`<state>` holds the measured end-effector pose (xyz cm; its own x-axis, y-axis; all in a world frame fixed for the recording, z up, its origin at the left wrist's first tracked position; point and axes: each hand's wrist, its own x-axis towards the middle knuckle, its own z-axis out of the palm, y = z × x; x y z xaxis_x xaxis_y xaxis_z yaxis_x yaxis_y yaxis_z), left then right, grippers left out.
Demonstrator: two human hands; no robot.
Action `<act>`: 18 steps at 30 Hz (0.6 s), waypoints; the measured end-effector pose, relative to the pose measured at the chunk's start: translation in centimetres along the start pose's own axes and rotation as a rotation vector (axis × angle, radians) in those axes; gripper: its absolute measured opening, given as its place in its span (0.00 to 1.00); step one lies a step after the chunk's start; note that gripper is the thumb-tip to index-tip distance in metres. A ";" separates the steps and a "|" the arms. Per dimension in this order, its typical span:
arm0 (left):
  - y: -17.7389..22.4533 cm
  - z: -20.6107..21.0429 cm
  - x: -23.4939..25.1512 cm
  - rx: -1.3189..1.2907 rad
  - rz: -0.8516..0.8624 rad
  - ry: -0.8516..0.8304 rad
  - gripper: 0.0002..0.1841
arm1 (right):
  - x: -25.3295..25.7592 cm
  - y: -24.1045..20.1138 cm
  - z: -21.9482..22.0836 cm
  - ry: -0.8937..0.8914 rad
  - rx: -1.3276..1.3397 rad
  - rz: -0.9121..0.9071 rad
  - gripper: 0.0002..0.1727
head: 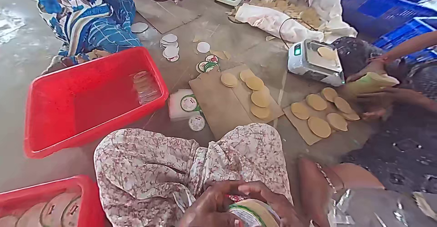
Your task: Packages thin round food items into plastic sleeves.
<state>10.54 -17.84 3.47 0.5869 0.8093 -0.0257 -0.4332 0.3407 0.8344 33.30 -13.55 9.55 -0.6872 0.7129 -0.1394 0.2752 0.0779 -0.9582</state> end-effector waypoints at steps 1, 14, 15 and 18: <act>0.0 0.0 0.0 0.002 0.006 0.017 0.33 | -0.2 0.0 0.0 0.026 -0.006 -0.005 0.29; 1.0 1.2 -0.3 0.107 0.139 0.225 0.32 | -1.6 0.2 0.8 0.347 0.036 -0.020 0.15; 1.0 1.3 -0.2 0.145 0.147 0.219 0.32 | -1.6 0.2 0.9 0.348 0.016 -0.053 0.11; 1.1 1.8 -0.1 0.273 0.124 0.194 0.32 | -1.4 -0.2 0.9 0.240 -0.072 -0.083 0.10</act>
<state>11.21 -18.35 5.38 0.3887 0.9213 0.0027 -0.2788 0.1148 0.9535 33.60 -15.17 9.72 -0.5329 0.8461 0.0098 0.2775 0.1857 -0.9426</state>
